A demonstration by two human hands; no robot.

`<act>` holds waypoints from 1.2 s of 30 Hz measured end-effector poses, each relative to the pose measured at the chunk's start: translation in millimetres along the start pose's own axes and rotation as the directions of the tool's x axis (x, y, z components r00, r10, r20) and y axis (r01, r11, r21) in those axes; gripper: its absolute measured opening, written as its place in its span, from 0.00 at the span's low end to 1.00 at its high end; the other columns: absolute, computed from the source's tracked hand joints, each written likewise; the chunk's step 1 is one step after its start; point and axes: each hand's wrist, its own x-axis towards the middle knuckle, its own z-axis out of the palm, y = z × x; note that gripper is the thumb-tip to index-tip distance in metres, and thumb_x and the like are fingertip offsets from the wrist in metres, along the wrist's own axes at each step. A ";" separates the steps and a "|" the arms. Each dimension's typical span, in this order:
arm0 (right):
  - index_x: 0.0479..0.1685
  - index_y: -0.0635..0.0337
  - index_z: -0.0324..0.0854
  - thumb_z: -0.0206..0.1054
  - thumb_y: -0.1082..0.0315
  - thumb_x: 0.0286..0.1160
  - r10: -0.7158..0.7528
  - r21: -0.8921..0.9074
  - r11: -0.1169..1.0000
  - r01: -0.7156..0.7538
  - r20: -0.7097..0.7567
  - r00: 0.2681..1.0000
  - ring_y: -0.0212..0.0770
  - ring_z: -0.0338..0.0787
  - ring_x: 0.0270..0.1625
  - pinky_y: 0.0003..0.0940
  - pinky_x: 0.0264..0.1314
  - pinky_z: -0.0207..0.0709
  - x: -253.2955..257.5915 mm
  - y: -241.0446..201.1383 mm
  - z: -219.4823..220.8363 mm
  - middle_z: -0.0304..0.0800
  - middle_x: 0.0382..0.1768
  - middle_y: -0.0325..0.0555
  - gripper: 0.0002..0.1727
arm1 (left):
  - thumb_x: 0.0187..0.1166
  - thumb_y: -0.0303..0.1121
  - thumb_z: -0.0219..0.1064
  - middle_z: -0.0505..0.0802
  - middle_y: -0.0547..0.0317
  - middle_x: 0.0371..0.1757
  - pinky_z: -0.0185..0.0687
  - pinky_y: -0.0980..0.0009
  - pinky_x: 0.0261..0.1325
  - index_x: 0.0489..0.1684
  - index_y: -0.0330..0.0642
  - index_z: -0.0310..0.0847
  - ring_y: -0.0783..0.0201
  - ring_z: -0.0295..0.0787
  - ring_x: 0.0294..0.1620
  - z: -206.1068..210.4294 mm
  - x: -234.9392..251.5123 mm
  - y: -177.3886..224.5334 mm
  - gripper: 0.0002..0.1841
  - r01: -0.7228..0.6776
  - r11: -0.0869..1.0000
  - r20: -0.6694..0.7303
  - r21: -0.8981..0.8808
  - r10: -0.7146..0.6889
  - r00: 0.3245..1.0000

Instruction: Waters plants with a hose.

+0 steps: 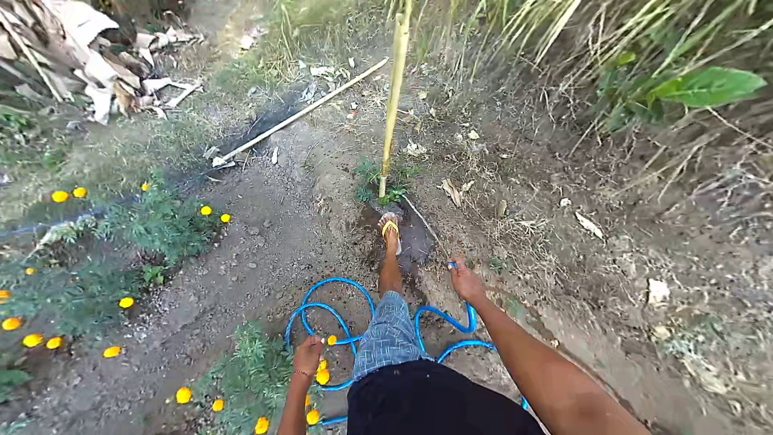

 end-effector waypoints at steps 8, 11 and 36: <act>0.88 0.52 0.62 0.43 0.59 0.97 -0.021 0.052 0.998 0.022 -0.020 1.000 0.69 0.87 0.67 0.66 0.71 0.75 -40.6 21.9 0.3 0.87 0.64 0.69 0.25 | 0.89 0.35 0.61 0.91 0.33 0.60 0.85 0.44 0.60 0.69 0.30 0.80 0.41 0.92 0.55 -17.9 -43.8 -28.6 0.18 -0.014 0.986 -0.009 0.164 0.015 1.000; 0.88 0.52 0.62 0.42 0.60 0.97 -0.021 0.053 0.998 0.020 0.003 1.000 0.68 0.86 0.69 0.65 0.72 0.74 -49.1 32.8 6.6 0.86 0.65 0.69 0.25 | 0.89 0.35 0.62 0.91 0.34 0.59 0.85 0.43 0.61 0.67 0.30 0.81 0.41 0.93 0.56 -29.3 -55.9 -41.5 0.18 -0.028 0.984 -0.038 0.175 0.035 0.999; 0.88 0.51 0.62 0.43 0.59 0.97 -0.021 0.077 0.997 0.017 0.047 0.999 0.67 0.86 0.70 0.64 0.73 0.74 -34.3 32.9 9.3 0.86 0.66 0.68 0.25 | 0.90 0.36 0.62 0.90 0.31 0.62 0.86 0.40 0.61 0.70 0.29 0.79 0.37 0.92 0.57 -62.7 -134.0 -109.6 0.20 0.194 0.968 -0.156 0.157 -0.170 0.973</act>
